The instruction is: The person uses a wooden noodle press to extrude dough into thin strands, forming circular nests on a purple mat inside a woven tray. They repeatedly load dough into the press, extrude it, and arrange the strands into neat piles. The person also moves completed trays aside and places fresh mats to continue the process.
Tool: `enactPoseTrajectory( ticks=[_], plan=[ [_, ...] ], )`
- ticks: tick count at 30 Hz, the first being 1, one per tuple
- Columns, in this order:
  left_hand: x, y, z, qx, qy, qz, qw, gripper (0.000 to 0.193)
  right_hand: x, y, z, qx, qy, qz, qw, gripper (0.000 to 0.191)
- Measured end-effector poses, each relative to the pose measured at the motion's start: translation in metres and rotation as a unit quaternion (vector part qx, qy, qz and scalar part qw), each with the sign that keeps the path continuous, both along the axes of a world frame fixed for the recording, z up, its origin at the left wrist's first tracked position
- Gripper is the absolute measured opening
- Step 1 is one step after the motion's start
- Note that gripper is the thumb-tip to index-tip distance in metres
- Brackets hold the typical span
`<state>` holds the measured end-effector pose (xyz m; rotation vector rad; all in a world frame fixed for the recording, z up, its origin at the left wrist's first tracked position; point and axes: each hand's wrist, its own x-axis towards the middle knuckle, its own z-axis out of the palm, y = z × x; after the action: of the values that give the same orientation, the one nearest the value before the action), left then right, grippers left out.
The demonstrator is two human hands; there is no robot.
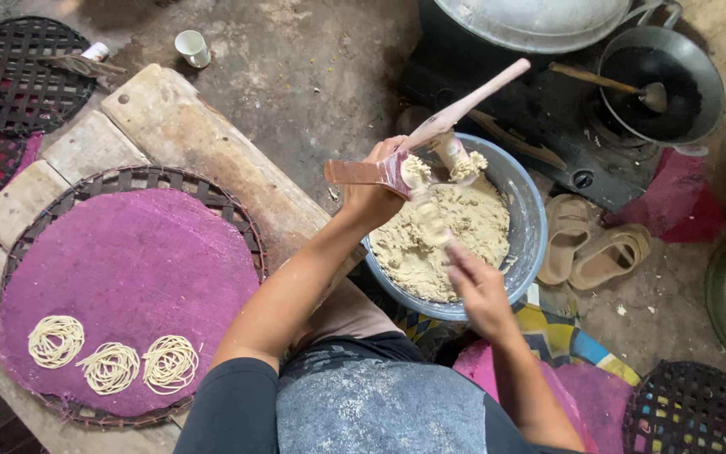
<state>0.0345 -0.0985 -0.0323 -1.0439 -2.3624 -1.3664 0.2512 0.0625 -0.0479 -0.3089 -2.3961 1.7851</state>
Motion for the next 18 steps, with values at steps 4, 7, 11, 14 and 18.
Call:
enactPoseTrajectory(
  ticks=[4, 7, 11, 14, 18],
  plan=[
    [0.012, 0.0, 0.005, -0.003, -0.016, 0.007, 1.0, 0.077, -0.013, 0.01, -0.004, 0.07, -0.08, -0.096, 0.99, 0.055],
    [0.013, 0.002, 0.008, -0.038, -0.005, 0.034, 0.999, 0.073, -0.018, -0.007, -0.02, 0.109, -0.041, -0.069, 0.991, 0.049],
    [-0.006, -0.008, 0.015, -0.143, -0.187, 0.021, 0.972, 0.072, -0.004, 0.007, -0.012, 0.076, 0.101, -0.002, 0.992, 0.042],
    [-0.013, -0.027, 0.023, -0.147, -0.094, -0.059, 0.983, 0.077, -0.008, 0.063, 0.022, 0.128, 0.083, -0.081, 0.985, 0.038],
    [-0.007, -0.036, 0.032, -0.155, -0.108, -0.089, 0.978, 0.078, -0.022, 0.109, 0.055, 0.335, 0.014, -0.012, 0.942, 0.036]
  ],
)
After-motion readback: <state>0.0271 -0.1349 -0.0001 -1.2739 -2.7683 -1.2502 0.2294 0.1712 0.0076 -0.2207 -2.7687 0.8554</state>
